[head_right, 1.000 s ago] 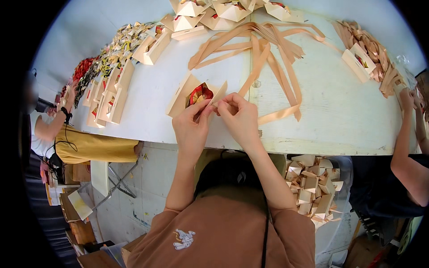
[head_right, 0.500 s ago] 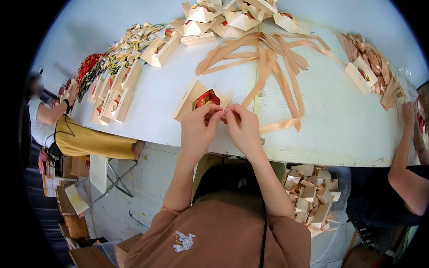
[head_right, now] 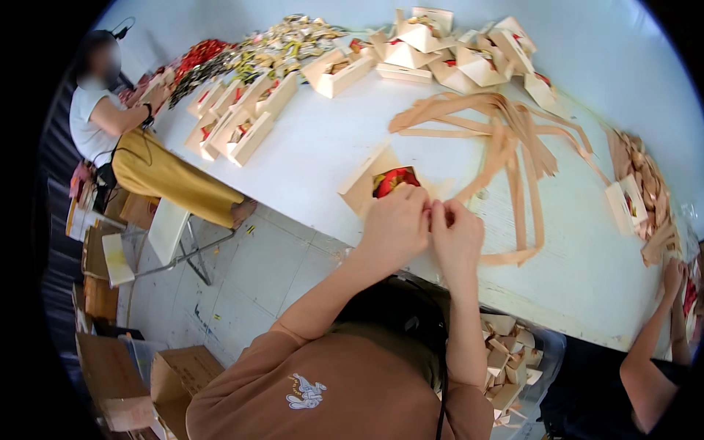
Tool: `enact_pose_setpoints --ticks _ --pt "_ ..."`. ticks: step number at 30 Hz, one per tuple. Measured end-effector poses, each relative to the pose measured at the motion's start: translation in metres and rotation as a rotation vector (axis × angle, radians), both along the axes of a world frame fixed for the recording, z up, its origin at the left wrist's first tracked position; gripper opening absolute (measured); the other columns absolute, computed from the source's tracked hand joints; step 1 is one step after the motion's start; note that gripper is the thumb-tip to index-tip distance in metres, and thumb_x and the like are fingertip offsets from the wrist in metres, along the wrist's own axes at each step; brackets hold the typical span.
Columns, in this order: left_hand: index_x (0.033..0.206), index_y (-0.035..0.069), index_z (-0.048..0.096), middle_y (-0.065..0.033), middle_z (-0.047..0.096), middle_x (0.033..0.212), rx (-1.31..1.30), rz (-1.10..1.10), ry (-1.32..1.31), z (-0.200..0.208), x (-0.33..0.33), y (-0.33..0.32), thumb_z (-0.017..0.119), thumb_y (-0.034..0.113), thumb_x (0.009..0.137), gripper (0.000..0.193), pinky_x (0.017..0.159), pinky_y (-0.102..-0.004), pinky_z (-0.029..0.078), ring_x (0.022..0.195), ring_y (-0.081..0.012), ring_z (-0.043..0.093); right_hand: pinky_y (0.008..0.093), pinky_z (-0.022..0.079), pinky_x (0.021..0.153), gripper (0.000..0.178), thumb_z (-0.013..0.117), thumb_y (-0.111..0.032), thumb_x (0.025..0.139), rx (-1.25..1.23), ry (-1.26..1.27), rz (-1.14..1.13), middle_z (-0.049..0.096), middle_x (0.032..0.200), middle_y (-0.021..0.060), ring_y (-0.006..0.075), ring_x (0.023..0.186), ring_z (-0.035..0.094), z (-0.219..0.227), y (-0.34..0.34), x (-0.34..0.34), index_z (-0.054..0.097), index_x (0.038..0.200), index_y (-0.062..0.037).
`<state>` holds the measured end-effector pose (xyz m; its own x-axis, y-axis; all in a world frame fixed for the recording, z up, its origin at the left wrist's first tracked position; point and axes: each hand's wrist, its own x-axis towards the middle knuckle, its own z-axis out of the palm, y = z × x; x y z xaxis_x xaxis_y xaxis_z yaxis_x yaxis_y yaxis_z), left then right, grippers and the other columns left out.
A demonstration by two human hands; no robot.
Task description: The person assembles small wooden gift boxes by placing wrapped items inside and securing them with rubber bands. They repeatedly pick up a box, insert a snack packet, and stretch a rubber band over the top to hold the contents in place.
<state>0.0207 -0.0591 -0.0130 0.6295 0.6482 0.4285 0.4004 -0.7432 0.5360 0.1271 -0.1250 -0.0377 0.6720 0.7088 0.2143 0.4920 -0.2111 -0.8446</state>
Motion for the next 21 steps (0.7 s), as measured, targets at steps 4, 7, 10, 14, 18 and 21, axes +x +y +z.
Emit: enact_pose_setpoints --ticks 4,7,10,14,18,21 --pt "0.084 0.000 0.055 -0.0168 0.064 0.081 -0.075 0.049 0.013 0.001 0.001 0.001 0.063 0.011 0.087 0.013 0.067 -0.0445 0.051 0.076 -0.0346 0.065 0.0367 0.043 0.054 0.029 0.063 -0.022 0.092 -0.053 -0.022 0.014 0.060 0.057 0.0138 0.0263 0.049 0.055 0.012 0.001 0.002 0.066 0.075 0.0015" --pt "0.085 0.000 0.056 -0.0146 0.064 0.076 -0.075 0.077 -0.072 0.004 0.001 0.007 0.063 0.010 0.087 0.012 0.062 -0.0411 0.052 0.069 -0.0310 0.065 0.0373 0.042 0.053 0.030 0.064 -0.023 0.092 -0.058 -0.080 0.006 0.058 0.056 0.0131 0.0255 0.048 0.053 0.012 0.002 0.006 0.065 0.074 0.0019" --pt "0.089 -0.001 0.060 -0.0131 0.065 0.074 -0.333 -0.025 -0.229 0.004 -0.006 0.023 0.065 0.009 0.087 0.011 0.059 -0.0351 0.052 0.062 -0.0233 0.065 0.0378 0.041 0.053 0.030 0.064 -0.024 0.091 -0.046 -0.090 0.016 0.057 0.055 0.0124 0.0255 0.048 0.053 0.015 0.002 0.011 0.064 0.074 0.0017" --pt "0.093 -0.002 0.062 -0.0109 0.068 0.075 -0.466 0.052 -0.410 0.015 -0.040 0.060 0.063 0.010 0.091 0.012 0.062 -0.0324 0.054 0.065 -0.0177 0.065 0.0380 0.041 0.053 0.029 0.066 -0.025 0.089 -0.098 -0.133 0.049 0.057 0.056 0.0114 0.0252 0.051 0.056 0.023 -0.003 0.025 0.065 0.075 0.0004" --pt "0.097 0.000 0.060 -0.0074 0.067 0.083 -0.861 -0.059 -0.601 0.010 -0.082 0.092 0.056 0.009 0.097 0.010 0.070 -0.0286 0.054 0.074 -0.0144 0.065 0.0377 0.041 0.053 0.028 0.068 -0.027 0.087 -0.186 -0.214 0.094 0.058 0.058 0.0101 0.0246 0.052 0.056 0.035 -0.010 0.037 0.066 0.076 -0.0008" --pt "0.104 0.001 0.058 -0.0054 0.065 0.086 -0.875 -0.024 -0.700 0.004 -0.094 0.102 0.054 0.013 0.099 0.014 0.074 -0.0281 0.053 0.078 -0.0144 0.064 0.0380 0.040 0.053 0.037 0.065 -0.035 0.092 -0.209 -0.236 0.086 0.054 0.055 0.0098 0.0251 0.051 0.053 0.039 -0.015 0.050 0.067 0.076 -0.0019"
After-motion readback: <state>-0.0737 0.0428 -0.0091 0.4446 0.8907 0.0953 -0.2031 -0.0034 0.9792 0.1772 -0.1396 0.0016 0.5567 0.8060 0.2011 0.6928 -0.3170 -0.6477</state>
